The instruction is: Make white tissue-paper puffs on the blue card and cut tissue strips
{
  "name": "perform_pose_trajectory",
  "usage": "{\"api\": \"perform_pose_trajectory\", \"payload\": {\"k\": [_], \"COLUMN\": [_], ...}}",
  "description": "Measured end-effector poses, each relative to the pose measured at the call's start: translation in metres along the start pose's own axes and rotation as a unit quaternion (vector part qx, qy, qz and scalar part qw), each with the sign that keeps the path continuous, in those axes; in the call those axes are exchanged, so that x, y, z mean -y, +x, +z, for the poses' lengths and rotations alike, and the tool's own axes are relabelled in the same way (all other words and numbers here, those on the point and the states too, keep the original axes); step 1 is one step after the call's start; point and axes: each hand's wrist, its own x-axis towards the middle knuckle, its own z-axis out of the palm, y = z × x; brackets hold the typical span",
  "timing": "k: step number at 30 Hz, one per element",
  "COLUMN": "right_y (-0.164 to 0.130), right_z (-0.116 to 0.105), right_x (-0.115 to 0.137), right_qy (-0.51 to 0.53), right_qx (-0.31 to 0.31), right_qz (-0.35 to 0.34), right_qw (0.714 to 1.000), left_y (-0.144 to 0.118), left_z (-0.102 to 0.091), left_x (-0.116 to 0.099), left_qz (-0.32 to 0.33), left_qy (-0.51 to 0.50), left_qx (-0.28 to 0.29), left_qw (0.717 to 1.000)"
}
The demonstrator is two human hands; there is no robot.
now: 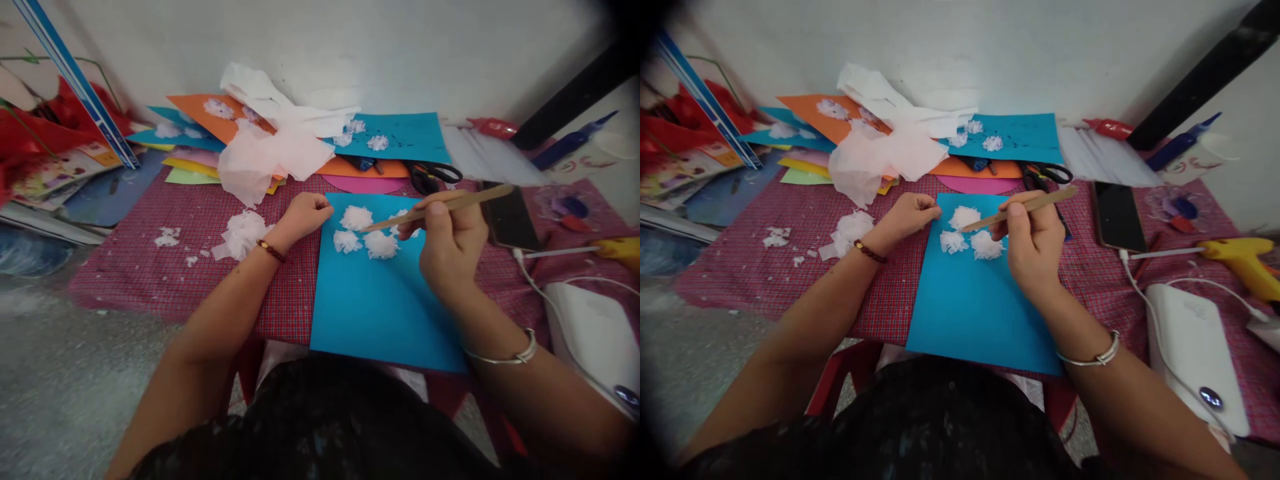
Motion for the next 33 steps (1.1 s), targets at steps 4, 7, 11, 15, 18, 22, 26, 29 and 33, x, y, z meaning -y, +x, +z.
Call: {"api": "perform_pose_trajectory", "payload": {"k": [4,7,11,15,18,22,26,29,33], "right_y": [0.001,0.001,-0.002,-0.003,-0.002,0.0,0.004,0.009,0.009], "right_z": [0.006,0.01,0.01,0.009,0.009,0.008,0.003,-0.002,-0.006], "right_x": [-0.008,-0.012,-0.012,-0.013,-0.016,-0.016,-0.008,-0.001,-0.003], "right_qy": [0.094,0.115,0.083,0.063,0.059,0.042,0.029,0.002,-0.02], "right_qx": [0.039,0.082,0.131,0.141,0.144,0.153,0.152,0.156,0.18], "right_qz": [0.127,0.19,0.182,0.16,0.16,0.154,0.129,0.085,0.067], "right_qw": [0.987,0.972,0.971,0.975,0.975,0.975,0.979,0.984,0.981], "left_y": [-0.014,-0.034,-0.061,-0.079,-0.083,-0.079,-0.074,-0.067,-0.043], "left_z": [-0.055,-0.092,-0.106,-0.095,-0.087,-0.081,-0.082,-0.081,-0.062], "left_x": [-0.014,-0.018,-0.003,0.013,0.018,0.022,0.01,-0.015,-0.046], "left_qz": [-0.007,-0.008,-0.025,0.046,0.115,0.108,0.134,0.138,0.116], "left_qy": [-0.076,-0.041,0.076,0.195,0.276,0.307,0.22,0.09,-0.107], "left_qx": [-0.042,-0.081,-0.027,0.066,0.097,0.057,-0.018,-0.042,-0.044], "left_qw": [0.996,0.996,0.996,0.978,0.949,0.944,0.966,0.985,0.987]}}
